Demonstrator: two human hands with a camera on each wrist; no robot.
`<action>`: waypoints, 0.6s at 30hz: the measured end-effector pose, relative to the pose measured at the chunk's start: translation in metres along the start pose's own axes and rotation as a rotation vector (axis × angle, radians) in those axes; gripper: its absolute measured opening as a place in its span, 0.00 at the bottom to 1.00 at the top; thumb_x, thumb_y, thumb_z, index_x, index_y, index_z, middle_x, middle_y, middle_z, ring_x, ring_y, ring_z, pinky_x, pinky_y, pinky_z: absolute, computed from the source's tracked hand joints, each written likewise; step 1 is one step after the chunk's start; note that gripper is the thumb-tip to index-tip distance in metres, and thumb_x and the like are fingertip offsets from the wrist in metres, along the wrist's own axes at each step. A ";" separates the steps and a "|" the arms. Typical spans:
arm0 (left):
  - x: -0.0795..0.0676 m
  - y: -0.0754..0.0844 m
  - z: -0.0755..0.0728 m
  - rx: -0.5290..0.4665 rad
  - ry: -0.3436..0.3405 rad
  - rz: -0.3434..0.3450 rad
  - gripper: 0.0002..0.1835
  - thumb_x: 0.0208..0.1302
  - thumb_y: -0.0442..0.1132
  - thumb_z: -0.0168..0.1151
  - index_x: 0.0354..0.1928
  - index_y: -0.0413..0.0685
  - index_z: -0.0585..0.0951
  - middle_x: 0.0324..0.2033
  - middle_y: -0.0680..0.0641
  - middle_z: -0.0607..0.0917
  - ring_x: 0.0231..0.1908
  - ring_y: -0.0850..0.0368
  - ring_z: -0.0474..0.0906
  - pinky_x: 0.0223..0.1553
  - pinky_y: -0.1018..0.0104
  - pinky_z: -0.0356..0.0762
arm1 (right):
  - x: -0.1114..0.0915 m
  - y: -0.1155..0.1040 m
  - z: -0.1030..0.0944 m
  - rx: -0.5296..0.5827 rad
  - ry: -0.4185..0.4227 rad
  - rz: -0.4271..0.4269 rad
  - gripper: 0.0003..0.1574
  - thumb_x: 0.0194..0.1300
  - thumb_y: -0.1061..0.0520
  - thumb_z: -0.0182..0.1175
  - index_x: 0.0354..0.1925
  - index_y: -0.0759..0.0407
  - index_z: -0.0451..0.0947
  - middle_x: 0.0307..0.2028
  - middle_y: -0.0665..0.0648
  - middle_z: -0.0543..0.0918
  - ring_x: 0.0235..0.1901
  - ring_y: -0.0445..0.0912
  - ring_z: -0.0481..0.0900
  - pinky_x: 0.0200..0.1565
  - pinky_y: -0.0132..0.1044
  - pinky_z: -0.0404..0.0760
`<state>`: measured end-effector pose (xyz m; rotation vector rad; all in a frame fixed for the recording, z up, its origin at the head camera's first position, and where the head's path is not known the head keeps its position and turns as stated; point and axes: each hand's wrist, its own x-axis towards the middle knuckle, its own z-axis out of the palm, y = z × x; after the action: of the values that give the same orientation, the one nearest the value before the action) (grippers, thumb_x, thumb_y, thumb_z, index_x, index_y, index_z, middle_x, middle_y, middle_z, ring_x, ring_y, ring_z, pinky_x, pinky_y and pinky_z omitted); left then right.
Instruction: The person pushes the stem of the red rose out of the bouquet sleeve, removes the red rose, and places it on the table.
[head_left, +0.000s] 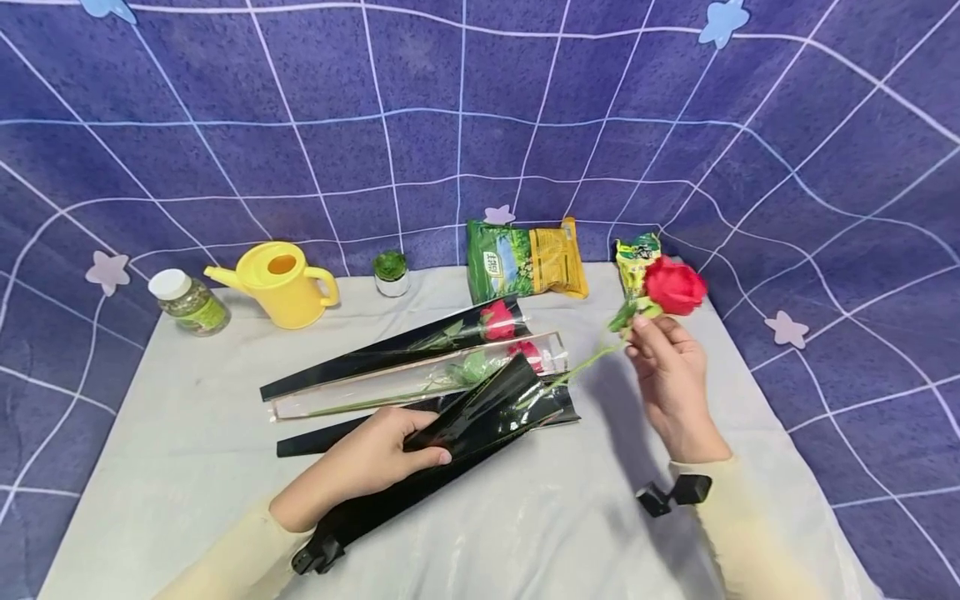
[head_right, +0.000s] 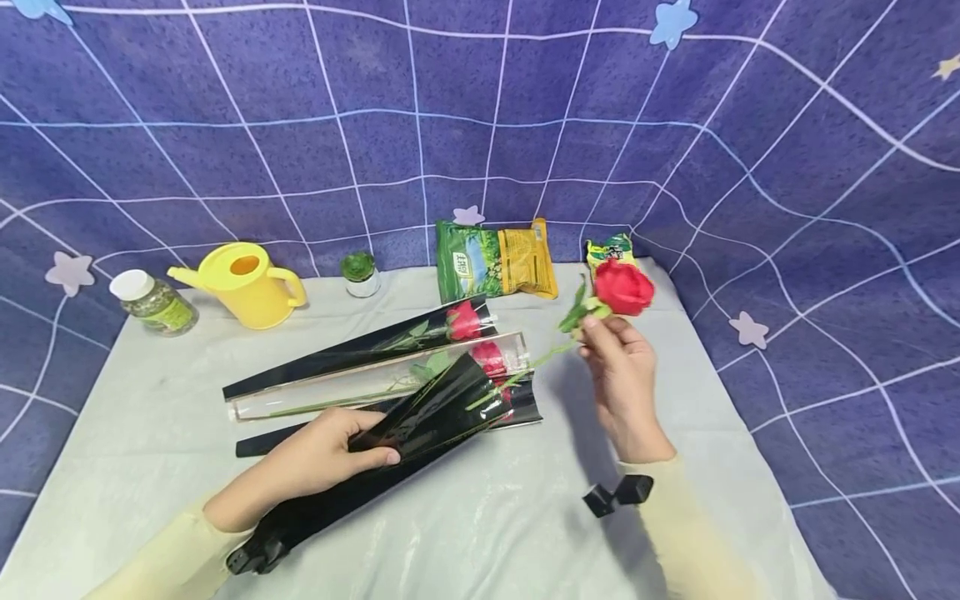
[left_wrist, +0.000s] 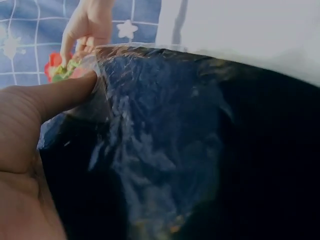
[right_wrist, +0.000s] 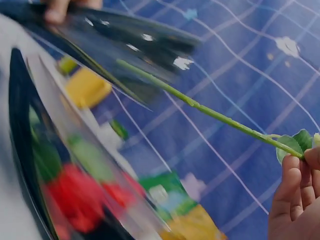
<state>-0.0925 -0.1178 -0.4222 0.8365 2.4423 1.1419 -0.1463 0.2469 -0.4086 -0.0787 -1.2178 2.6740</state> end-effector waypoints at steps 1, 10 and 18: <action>-0.001 -0.001 0.002 0.005 -0.017 0.002 0.06 0.60 0.50 0.63 0.39 0.67 0.80 0.26 0.65 0.79 0.24 0.68 0.69 0.32 0.68 0.72 | 0.003 -0.006 -0.007 0.003 0.002 -0.014 0.05 0.59 0.70 0.62 0.33 0.66 0.74 0.29 0.60 0.82 0.26 0.46 0.80 0.30 0.32 0.77; -0.008 -0.008 0.022 -0.059 -0.179 0.030 0.08 0.61 0.51 0.63 0.40 0.62 0.80 0.21 0.65 0.73 0.15 0.70 0.56 0.30 0.71 0.69 | 0.020 -0.068 -0.070 -0.141 -0.037 -0.058 0.04 0.60 0.75 0.57 0.33 0.71 0.76 0.29 0.61 0.83 0.27 0.48 0.82 0.29 0.33 0.79; -0.006 -0.007 0.043 -0.124 -0.274 0.103 0.07 0.60 0.50 0.64 0.31 0.63 0.75 0.17 0.62 0.62 0.18 0.69 0.56 0.27 0.71 0.65 | 0.038 -0.102 -0.116 -1.126 -0.216 0.021 0.09 0.60 0.65 0.62 0.38 0.71 0.78 0.27 0.53 0.84 0.26 0.38 0.79 0.29 0.30 0.76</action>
<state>-0.0686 -0.0996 -0.4550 1.0164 2.1066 1.1183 -0.1522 0.4059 -0.4069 0.0387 -2.6017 1.6897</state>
